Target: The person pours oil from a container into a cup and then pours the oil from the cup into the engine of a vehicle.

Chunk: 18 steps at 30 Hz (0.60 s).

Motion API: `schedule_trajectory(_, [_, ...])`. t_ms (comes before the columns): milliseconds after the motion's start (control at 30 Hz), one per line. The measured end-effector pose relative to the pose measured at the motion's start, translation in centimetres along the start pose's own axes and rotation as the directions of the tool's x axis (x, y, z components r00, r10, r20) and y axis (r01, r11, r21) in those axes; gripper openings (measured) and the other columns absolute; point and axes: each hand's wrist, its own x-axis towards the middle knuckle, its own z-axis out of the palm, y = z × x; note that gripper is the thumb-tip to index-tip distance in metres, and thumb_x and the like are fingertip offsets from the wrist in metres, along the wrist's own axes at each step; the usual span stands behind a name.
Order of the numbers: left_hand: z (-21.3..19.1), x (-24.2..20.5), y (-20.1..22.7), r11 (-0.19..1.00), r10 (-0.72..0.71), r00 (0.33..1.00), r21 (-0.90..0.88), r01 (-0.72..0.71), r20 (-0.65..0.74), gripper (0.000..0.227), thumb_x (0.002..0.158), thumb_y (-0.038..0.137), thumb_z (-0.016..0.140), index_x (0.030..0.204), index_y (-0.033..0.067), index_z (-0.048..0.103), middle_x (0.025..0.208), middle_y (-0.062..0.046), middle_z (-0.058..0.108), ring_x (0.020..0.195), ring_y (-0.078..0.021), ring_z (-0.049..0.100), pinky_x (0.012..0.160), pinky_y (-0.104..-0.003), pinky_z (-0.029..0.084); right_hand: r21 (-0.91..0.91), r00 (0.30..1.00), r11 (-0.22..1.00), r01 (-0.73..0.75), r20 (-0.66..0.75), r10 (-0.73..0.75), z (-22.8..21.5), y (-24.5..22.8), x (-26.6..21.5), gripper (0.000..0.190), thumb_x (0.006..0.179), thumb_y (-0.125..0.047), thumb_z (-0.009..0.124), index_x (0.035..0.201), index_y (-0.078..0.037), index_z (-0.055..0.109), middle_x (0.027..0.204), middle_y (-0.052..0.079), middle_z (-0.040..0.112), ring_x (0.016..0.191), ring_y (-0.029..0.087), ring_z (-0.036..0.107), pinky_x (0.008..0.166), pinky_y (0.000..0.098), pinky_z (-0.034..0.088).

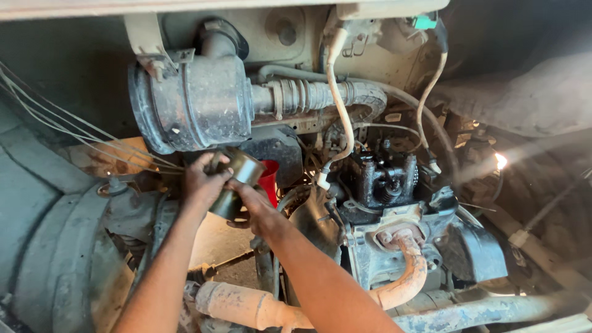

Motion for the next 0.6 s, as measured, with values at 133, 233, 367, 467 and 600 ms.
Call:
schedule_trajectory(133, [0.4,-0.6,-0.7,0.994,0.056,0.998,-0.09,-0.055,0.017,0.02,0.081,0.002,0.079,0.099,0.0086,0.074,0.095,0.001,0.076,0.085,-0.0087,0.068,0.078,-0.028,0.056,-0.054,1.0,0.998,-0.013,0.015,0.014,-1.0,0.0,-0.5,0.071,0.074,-0.049,0.072,0.134,-0.014,0.055,0.126,0.014,0.063,0.118,0.031,0.061,0.089,0.0493,0.055])
schedule_trajectory(233, [0.3,-1.3,-1.1,0.995,0.083,0.997,-0.047,-0.083,0.0,0.018,0.082,0.002,0.08,0.097,0.0078,0.073,0.093,0.0,0.076,0.084,-0.0086,0.067,0.079,-0.027,0.054,-0.095,1.0,0.995,-0.018,0.011,0.019,-1.7,0.0,-0.4,0.07,0.074,-0.047,0.072,0.133,-0.014,0.055,0.127,0.015,0.062,0.119,0.033,0.061,0.09,0.0501,0.054])
schedule_trajectory(367, [0.2,-1.9,-2.5,0.997,0.073,0.997,-0.03,-0.074,-0.027,0.018,0.082,0.001,0.083,0.09,0.005,0.068,0.088,-0.004,0.073,0.081,-0.0109,0.064,0.077,-0.029,0.053,-0.201,0.998,0.978,0.061,-0.005,-0.064,-1.9,0.3,-0.2,0.069,0.07,-0.04,0.075,0.131,-0.01,0.061,0.125,0.016,0.065,0.118,0.032,0.062,0.092,0.0519,0.056])
schedule_trajectory(467, [-0.2,-2.2,-3.7,0.994,0.013,0.999,0.109,-0.009,-0.039,0.02,0.08,0.002,0.085,0.085,0.0045,0.066,0.091,-0.008,0.075,0.084,-0.0154,0.066,0.079,-0.032,0.054,-0.199,0.997,0.977,0.08,0.038,-0.074,-2.6,0.9,0.0,0.066,0.068,-0.036,0.073,0.13,-0.014,0.06,0.123,0.016,0.068,0.117,0.033,0.065,0.094,0.0498,0.055])
schedule_trajectory(600, [0.7,-3.2,-4.4,0.966,0.257,0.962,0.061,-0.252,-0.091,0.019,0.074,-0.002,0.083,0.079,0.003,0.066,0.116,-0.011,0.075,0.109,-0.0179,0.07,0.09,-0.034,0.054,-0.187,0.983,0.971,0.151,0.131,-0.128,-3.6,1.7,1.3,0.067,0.068,-0.034,0.076,0.129,-0.01,0.063,0.128,0.017,0.065,0.118,0.033,0.061,0.095,0.0534,0.051])
